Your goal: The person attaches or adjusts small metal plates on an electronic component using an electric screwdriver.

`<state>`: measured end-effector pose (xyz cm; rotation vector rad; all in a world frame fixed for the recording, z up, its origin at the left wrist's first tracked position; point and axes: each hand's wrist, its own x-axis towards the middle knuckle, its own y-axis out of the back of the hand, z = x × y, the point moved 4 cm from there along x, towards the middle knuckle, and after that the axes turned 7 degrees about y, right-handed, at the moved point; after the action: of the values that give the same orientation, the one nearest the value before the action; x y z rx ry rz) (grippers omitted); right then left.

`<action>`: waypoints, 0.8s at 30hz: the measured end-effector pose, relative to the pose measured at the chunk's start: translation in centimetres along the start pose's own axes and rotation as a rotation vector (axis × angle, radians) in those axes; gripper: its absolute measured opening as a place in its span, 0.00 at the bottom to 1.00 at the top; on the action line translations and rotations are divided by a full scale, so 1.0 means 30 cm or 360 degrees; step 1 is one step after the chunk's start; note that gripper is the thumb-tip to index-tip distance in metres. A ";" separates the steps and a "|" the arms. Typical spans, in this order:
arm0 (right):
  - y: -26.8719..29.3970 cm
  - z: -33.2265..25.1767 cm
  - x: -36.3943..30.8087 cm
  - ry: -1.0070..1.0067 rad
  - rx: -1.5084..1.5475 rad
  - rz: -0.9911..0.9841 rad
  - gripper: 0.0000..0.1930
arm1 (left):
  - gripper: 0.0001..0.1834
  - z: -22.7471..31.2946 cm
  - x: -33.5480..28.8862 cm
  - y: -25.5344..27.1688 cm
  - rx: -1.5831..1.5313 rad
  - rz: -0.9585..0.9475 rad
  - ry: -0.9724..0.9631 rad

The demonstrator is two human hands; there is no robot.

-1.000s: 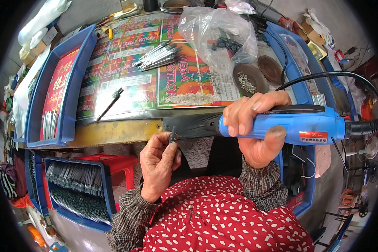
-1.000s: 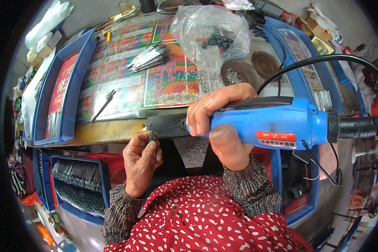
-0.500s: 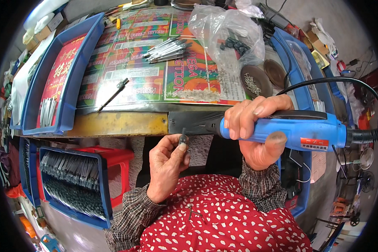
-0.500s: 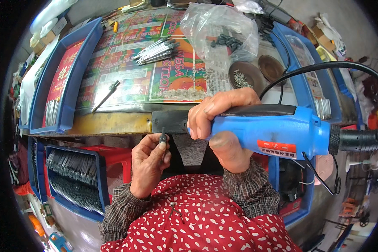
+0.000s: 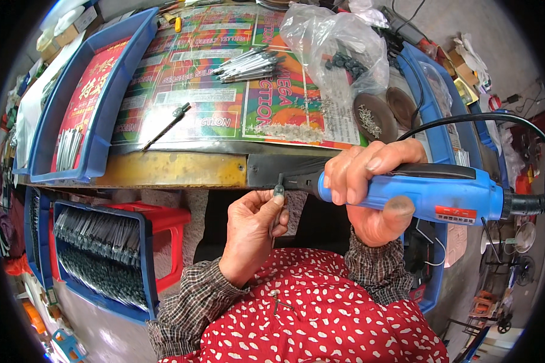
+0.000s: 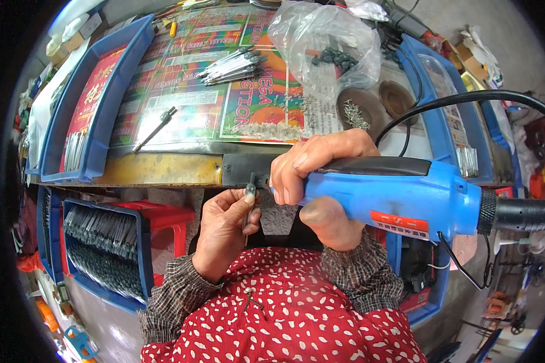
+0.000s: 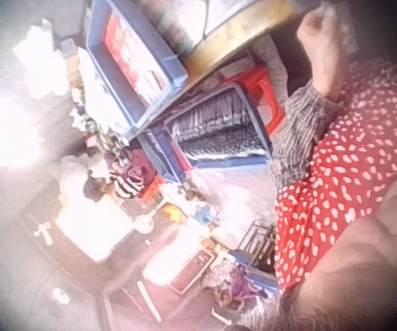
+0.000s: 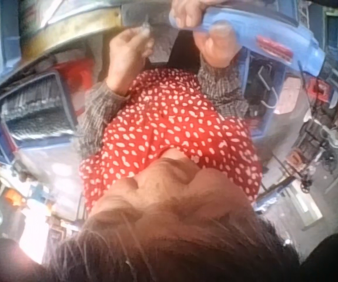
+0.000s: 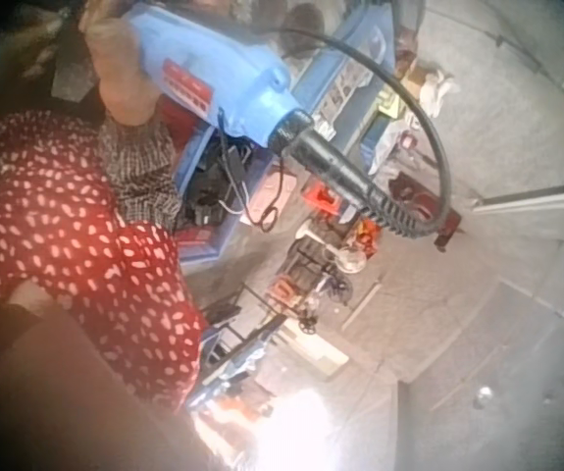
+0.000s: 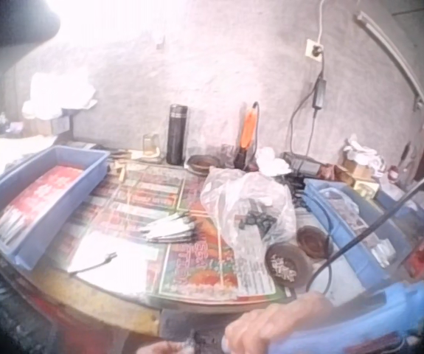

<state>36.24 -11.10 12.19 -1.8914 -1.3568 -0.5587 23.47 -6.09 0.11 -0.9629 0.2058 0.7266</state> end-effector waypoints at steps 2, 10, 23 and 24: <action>-0.003 0.000 -0.001 0.0008 -0.0089 -0.0062 0.23 | 0.06 -0.004 -0.007 -0.010 0.0031 0.0051 -0.0072; -0.016 0.000 -0.001 -0.0070 -0.0065 -0.0079 0.23 | 0.07 0.003 -0.004 -0.021 0.0134 0.0148 -0.0167; -0.017 0.019 -0.006 -0.0096 -0.0058 -0.0058 0.24 | 0.07 0.002 -0.003 -0.024 0.0159 0.0184 -0.0147; -0.018 0.018 -0.003 -0.0099 -0.0069 -0.0061 0.24 | 0.07 0.003 -0.004 -0.025 0.0153 0.0182 -0.0140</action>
<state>35.65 -10.64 11.94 -1.9358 -1.4343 -0.5567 23.85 -6.34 0.72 -0.8309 0.2177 0.8548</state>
